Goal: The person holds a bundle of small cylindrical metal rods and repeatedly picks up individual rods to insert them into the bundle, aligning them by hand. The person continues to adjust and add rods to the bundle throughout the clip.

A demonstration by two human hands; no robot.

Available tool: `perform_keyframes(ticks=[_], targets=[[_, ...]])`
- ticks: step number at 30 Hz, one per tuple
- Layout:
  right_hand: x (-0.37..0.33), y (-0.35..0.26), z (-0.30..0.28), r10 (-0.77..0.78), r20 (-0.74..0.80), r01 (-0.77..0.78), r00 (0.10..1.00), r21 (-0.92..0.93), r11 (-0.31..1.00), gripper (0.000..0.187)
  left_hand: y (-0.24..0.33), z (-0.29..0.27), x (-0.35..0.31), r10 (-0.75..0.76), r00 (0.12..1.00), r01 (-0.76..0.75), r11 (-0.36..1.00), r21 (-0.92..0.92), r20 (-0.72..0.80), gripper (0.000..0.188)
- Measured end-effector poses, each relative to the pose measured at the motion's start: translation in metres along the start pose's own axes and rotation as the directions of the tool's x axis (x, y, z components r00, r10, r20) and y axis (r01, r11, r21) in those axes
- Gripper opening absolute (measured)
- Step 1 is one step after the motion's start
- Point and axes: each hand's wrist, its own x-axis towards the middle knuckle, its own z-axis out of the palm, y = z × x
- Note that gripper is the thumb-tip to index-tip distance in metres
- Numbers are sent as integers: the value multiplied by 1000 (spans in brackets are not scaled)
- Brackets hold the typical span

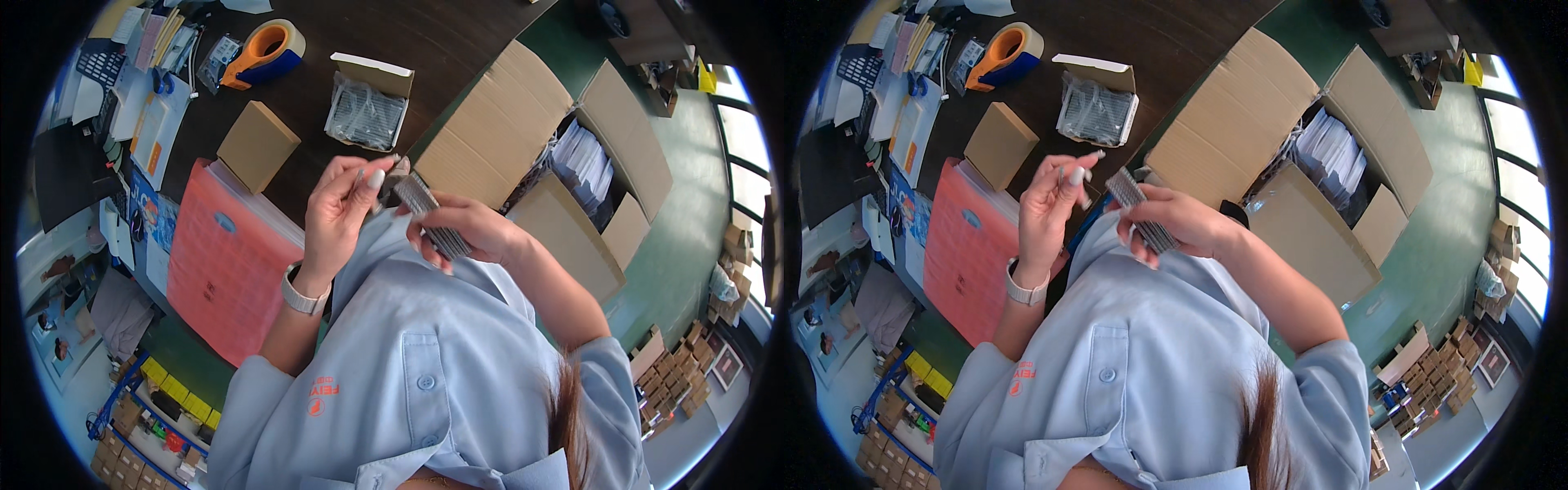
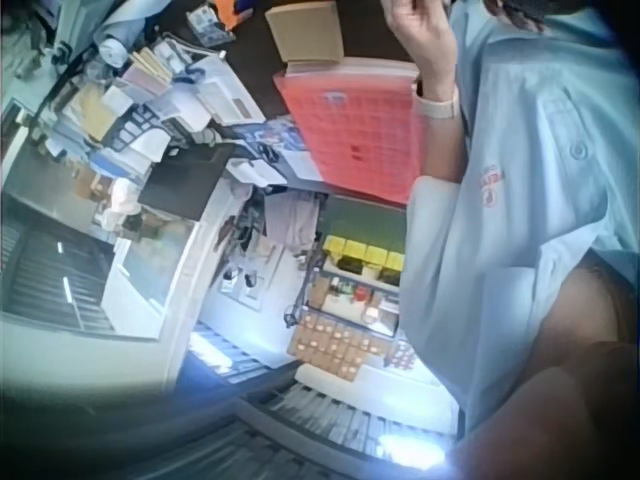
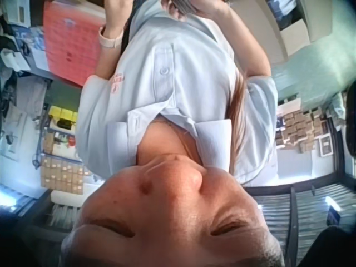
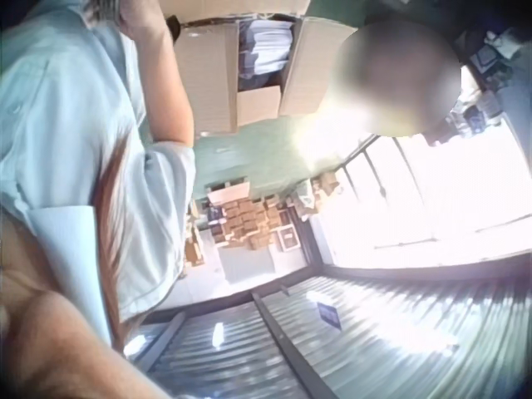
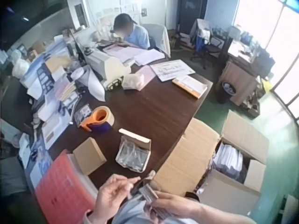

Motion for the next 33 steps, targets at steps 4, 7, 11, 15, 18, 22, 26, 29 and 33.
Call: perform_keyframes(ticks=[4, 7, 11, 15, 18, 22, 26, 29, 33], targets=[[-8, -9, 3, 233, -79, -218, 969, -716, 664, 28, -1, 14, 7, -96, 973, 61, 984, 167, 212, 34], [-17, -19, 7, 263, -61, -145, 963, -938, 315, 22, -10, 21, 6, -460, 780, 404, 888, 221, 425, 39], [-33, -30, 20, 260, -121, -168, 958, -972, 166, 21, -38, 17, -1, -354, 835, 328, 935, 136, 421, 37], [-43, -28, 23, 129, -143, -175, 981, -942, 287, 21, -21, 21, 2, -418, 765, 529, 842, -108, 490, 51], [-46, -27, 21, 32, -46, -55, 998, -916, 398, 22, -22, 22, 3, -247, 584, 600, 772, -207, 773, 69], [-44, -33, 22, 17, 68, 60, 998, -956, 288, 30, 4, 27, 7, -355, 329, 557, 821, 123, 875, 65], [-61, -54, 21, -219, 170, 238, 961, -910, 340, 30, 1, 26, 3, -427, 373, 627, 771, 116, 824, 27], [-76, -63, 1, -583, -243, 361, 776, -586, 725, 31, 10, 31, 2, -333, 464, 715, 688, -126, 821, 28], [-59, -18, -20, -521, -152, 333, 840, -613, 716, 34, 0, 36, -1, -157, 560, 739, 538, -405, 814, 39]])
